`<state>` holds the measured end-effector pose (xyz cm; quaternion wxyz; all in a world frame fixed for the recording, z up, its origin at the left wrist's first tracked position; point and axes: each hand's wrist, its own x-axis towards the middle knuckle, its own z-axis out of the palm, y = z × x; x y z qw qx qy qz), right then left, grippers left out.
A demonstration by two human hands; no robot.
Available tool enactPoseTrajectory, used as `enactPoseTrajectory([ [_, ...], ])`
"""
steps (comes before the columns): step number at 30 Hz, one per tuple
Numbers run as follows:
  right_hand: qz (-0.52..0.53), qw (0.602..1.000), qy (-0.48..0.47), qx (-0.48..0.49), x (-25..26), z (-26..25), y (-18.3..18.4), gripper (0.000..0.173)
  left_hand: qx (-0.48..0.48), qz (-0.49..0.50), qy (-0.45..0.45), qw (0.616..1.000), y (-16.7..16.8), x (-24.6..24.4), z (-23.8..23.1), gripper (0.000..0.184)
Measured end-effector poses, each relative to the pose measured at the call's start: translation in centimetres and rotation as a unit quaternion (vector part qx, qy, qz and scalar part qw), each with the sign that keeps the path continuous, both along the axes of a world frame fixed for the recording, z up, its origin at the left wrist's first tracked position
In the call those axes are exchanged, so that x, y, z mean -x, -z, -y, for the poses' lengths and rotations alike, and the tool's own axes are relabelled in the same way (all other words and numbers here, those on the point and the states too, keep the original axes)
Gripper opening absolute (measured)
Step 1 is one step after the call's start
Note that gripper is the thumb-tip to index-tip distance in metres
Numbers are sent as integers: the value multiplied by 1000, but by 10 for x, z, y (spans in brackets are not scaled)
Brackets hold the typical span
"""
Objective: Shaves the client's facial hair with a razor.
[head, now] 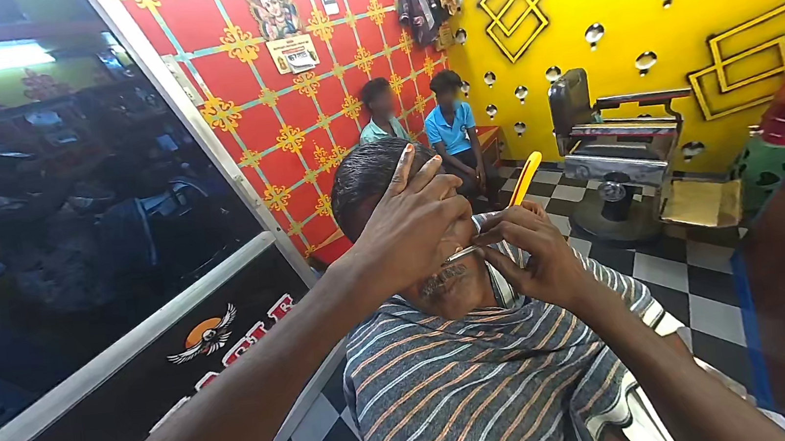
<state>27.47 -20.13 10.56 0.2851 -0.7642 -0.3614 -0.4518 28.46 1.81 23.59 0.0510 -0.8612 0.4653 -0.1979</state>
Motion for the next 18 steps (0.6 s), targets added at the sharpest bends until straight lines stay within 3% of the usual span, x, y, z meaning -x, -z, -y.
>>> enactPoseTrajectory([
  [9, -44, 999, -12, -25, 1, -5, 11, 12, -12, -13, -13, 1000, -5, 2, 4, 26],
  [13, -24, 993, 10, -114, 7, -12, 20, 14, -3, -24, -3, 1000, -10, 0, 12, 26],
  [18, -30, 986, 19, -163, 9, -23, 40, 13, -109, -57, -56, 991, -21, 5, 35, 30],
])
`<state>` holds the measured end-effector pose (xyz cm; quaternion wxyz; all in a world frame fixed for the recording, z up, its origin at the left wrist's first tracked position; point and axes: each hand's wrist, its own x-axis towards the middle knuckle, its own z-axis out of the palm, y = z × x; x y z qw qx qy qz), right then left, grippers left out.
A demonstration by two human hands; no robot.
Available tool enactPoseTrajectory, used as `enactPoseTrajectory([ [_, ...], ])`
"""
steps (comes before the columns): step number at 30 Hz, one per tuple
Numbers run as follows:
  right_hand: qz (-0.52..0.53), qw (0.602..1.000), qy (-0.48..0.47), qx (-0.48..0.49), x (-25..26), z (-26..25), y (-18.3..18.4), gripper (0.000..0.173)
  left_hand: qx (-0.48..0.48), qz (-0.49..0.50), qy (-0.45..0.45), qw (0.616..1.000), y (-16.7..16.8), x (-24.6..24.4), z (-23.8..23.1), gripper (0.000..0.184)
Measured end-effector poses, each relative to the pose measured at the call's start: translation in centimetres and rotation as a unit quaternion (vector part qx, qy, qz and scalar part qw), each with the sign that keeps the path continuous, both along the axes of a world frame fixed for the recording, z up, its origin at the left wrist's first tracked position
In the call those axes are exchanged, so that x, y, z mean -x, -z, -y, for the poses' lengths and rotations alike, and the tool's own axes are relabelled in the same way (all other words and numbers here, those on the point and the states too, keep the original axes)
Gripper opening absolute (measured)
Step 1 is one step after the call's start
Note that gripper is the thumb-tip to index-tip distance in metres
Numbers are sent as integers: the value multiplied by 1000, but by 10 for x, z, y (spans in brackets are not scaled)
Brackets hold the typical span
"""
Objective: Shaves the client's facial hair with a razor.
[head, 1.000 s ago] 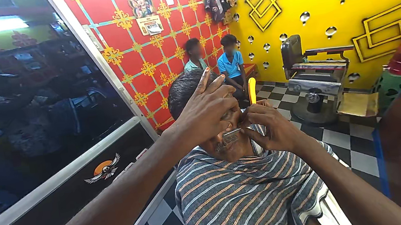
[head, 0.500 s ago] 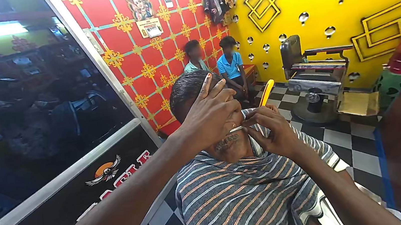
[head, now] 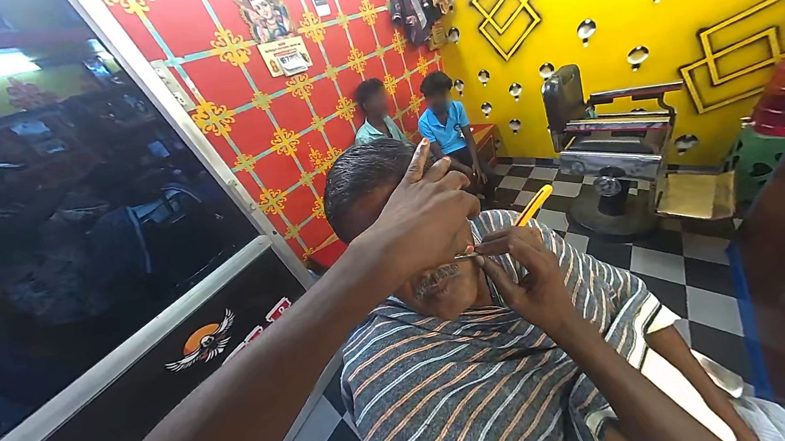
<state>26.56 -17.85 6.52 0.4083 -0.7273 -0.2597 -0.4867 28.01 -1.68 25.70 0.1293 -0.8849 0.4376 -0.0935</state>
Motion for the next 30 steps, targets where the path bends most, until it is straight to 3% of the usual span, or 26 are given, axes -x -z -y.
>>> enactPoseTrajectory([
  [4, -2, 1000, 14, -9, 0, -1, 3, 13, -26, -7, -10, 1000, 4, -5, 3, 24],
  [21, -28, 997, -52, 56, -5, 10, -12, 11, 47, 45, 100, 993, 9, -14, -8, 9],
  [30, 2, 999, -18, 42, -5, 9, -16, 13, 50, 37, 94, 994, 7, -17, -9, 13],
])
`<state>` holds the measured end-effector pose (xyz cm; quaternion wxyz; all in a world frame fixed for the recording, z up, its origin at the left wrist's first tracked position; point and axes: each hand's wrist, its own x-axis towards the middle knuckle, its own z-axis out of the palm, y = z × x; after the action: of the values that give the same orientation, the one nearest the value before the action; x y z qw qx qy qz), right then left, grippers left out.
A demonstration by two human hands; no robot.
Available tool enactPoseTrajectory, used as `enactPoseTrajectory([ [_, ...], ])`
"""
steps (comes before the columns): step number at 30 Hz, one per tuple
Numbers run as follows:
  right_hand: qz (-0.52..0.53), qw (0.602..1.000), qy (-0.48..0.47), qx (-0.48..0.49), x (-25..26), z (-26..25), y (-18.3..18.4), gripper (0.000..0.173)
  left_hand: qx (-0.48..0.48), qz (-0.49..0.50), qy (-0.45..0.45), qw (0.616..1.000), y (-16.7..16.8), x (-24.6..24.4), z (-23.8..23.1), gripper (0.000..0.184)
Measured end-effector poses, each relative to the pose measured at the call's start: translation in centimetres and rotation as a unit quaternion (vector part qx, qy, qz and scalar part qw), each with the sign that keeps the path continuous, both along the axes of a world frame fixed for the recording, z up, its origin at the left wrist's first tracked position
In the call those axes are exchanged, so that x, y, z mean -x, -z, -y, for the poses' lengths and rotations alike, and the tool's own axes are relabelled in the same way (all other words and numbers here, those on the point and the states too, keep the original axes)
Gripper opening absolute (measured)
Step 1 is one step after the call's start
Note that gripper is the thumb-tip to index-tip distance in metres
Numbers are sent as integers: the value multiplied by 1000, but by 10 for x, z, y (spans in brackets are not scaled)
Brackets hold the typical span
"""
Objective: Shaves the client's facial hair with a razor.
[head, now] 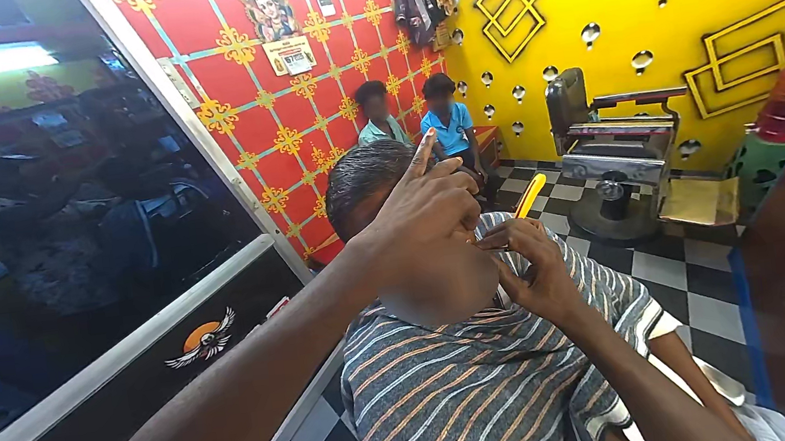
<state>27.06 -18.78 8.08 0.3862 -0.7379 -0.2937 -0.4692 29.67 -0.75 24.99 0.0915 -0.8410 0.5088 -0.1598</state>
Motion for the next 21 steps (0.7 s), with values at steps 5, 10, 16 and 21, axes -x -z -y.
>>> enactPoseTrajectory([
  [5, -27, 999, -16, 27, -1, 0, 0, 14, 11, -6, 11, 1000, 1, -1, -1, 12],
  [10, -25, 998, -34, 45, -1, 2, -3, 14, 12, -11, 15, 1000, 1, -1, -2, 10],
  [16, -9, 1000, 5, 23, 0, -1, -2, 13, 11, -15, 5, 1000, 2, -3, -3, 13],
  [21, -8, 998, 3, 67, 1, 1, -1, 15, 4, -15, 3, 1000, 5, -2, -2, 12],
])
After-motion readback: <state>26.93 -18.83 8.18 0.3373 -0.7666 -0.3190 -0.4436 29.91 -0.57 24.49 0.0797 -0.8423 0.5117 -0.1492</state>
